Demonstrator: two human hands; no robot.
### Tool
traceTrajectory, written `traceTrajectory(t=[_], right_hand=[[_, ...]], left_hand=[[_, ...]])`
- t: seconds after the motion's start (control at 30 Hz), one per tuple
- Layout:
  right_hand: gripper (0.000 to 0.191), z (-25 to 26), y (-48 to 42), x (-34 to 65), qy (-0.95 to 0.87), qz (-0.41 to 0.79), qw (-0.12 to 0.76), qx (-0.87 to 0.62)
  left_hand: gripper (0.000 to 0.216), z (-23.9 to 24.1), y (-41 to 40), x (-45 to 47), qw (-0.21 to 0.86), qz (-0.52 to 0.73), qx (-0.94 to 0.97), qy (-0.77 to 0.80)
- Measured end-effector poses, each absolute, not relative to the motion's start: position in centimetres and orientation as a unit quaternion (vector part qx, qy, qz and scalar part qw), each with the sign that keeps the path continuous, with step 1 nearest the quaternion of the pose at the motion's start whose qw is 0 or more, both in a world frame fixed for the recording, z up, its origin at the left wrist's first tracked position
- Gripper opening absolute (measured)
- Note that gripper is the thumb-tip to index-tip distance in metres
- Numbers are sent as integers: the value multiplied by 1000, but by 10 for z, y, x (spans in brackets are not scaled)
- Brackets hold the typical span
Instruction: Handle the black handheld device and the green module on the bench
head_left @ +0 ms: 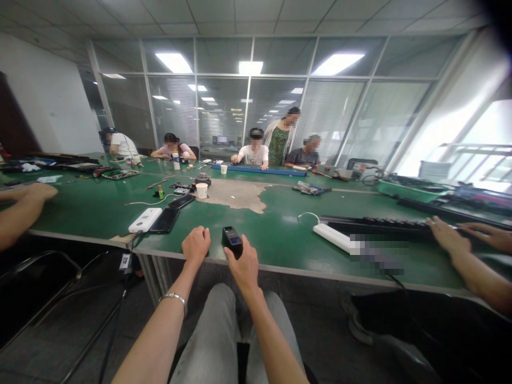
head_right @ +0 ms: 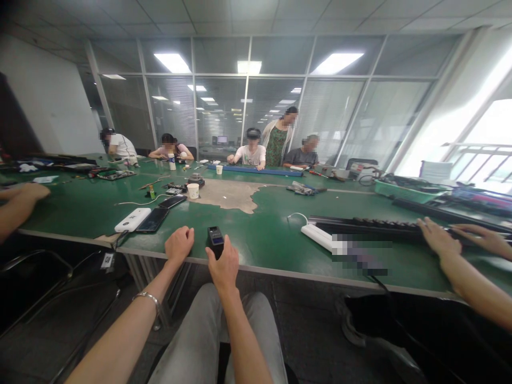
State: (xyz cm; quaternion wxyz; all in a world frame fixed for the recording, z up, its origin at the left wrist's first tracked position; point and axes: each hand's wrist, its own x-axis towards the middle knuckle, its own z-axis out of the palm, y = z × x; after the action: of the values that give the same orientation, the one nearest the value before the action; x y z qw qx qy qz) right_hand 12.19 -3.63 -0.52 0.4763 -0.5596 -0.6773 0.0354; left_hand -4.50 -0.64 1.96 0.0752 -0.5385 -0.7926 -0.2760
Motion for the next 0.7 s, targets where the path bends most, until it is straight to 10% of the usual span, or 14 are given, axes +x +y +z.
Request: traceTrajectory(t=[0.7], right_hand=[[53, 55, -29, 129, -641, 35, 539, -545]], left_hand=[[40, 18, -6, -43, 76, -276, -533, -796]])
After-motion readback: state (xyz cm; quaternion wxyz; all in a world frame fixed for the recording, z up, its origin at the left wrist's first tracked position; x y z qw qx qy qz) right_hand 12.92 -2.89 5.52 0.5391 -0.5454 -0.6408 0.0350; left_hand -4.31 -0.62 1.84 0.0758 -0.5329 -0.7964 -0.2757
